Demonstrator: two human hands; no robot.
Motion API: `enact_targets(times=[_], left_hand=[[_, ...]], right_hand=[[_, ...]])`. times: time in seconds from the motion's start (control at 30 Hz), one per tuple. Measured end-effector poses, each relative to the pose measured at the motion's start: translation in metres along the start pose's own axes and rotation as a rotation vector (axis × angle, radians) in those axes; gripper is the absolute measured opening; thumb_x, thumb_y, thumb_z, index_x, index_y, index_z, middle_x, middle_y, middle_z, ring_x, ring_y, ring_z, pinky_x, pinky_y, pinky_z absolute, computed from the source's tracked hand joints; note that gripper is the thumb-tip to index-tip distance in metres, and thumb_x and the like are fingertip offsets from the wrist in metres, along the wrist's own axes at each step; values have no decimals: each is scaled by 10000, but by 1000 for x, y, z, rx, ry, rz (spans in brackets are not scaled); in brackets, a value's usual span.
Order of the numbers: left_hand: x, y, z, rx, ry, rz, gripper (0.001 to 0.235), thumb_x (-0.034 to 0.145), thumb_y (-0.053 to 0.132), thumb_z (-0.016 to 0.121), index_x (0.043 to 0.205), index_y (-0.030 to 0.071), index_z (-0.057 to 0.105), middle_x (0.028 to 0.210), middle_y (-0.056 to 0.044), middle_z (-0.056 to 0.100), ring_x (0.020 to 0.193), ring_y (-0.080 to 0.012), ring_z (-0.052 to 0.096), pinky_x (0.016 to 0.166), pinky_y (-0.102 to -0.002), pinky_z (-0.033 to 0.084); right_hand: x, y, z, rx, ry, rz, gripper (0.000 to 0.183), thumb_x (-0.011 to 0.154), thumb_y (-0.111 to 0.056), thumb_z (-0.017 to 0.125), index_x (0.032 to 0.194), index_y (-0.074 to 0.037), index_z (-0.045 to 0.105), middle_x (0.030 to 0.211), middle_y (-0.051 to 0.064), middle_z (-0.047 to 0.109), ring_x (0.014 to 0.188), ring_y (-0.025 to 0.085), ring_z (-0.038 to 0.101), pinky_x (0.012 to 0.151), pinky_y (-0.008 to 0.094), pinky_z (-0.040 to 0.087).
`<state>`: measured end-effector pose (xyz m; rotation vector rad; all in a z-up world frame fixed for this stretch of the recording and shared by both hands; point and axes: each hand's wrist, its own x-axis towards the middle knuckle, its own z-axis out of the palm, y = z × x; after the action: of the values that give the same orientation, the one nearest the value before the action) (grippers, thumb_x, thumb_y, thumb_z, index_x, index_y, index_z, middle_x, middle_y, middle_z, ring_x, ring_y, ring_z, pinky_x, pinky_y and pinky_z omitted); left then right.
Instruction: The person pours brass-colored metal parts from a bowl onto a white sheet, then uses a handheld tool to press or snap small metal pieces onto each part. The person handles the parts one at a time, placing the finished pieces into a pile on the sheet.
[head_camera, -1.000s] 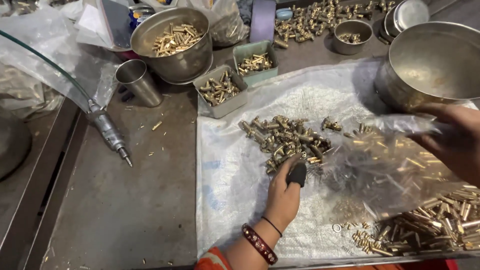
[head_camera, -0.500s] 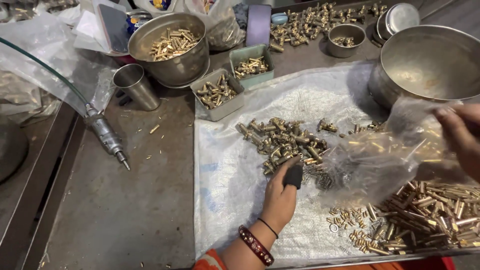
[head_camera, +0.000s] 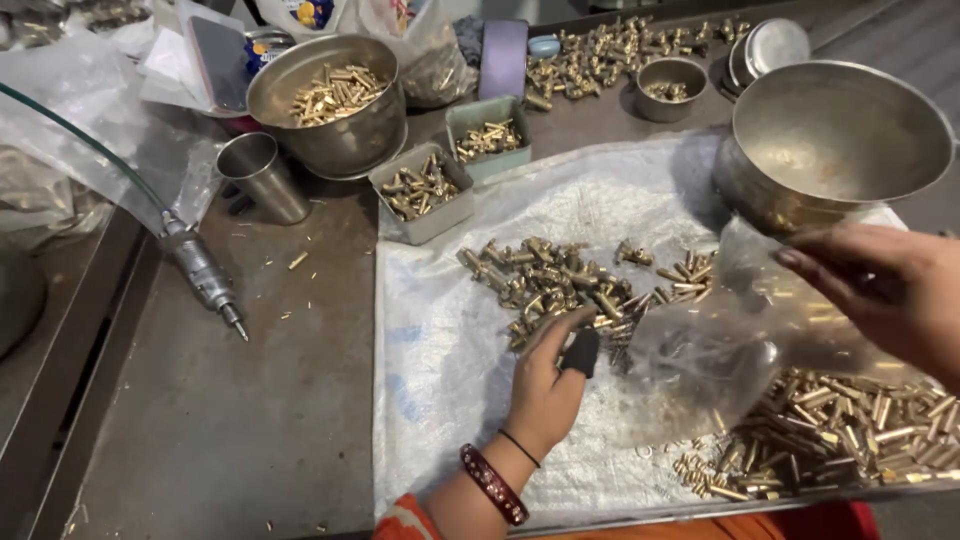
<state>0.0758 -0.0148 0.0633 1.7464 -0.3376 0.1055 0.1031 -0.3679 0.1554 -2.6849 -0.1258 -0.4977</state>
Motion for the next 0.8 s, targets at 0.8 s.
enact_targets(times=[0.8], left_hand=[[142, 54, 71, -164, -140, -59, 319, 836, 26, 618, 1122, 42, 757, 871, -63, 758, 740, -122, 675, 689, -272, 533]], right_hand=[[-114, 9, 82, 578, -166, 693, 482, 858, -253, 777, 1305, -90, 699, 1055, 121, 793, 907, 218, 732, 823, 366, 582]])
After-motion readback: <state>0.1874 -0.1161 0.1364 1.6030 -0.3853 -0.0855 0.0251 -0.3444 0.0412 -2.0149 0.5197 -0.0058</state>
